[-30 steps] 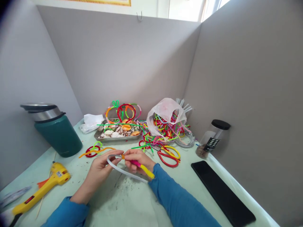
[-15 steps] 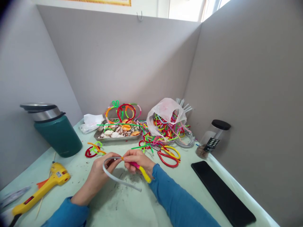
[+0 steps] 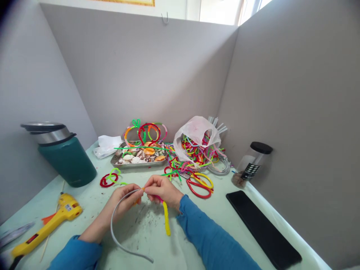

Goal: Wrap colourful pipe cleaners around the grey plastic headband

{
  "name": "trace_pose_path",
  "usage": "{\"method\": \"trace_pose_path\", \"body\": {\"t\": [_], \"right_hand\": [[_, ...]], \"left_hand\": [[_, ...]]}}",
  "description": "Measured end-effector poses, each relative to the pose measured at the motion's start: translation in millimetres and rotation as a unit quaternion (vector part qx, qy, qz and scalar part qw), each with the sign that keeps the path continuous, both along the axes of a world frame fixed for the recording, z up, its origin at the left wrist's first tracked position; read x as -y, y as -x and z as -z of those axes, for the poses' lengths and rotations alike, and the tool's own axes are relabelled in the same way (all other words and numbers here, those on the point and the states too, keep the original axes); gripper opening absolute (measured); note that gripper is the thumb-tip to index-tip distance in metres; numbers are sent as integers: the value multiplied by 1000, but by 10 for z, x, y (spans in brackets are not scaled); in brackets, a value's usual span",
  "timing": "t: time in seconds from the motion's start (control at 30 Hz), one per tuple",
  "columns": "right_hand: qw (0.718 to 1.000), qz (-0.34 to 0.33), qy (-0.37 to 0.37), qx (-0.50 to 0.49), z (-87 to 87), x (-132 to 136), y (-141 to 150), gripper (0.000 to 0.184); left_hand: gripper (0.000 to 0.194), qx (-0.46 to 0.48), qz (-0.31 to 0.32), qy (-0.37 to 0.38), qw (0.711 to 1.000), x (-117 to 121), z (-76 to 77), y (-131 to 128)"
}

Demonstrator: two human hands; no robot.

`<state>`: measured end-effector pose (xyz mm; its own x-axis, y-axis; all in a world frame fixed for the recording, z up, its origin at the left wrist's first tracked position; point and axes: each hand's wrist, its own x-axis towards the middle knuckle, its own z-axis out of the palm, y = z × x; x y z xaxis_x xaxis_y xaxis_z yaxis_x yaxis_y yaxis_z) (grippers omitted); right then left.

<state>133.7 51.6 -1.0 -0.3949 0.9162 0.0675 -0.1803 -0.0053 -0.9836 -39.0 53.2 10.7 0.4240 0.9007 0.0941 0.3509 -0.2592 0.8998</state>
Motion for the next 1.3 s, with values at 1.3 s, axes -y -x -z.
{"method": "trace_pose_path", "body": {"t": [1.3], "right_hand": [[997,6,1,75,6,-17,-25,12]], "left_hand": [[16,-132,-22,-95,986,-19,85,-9]]}}
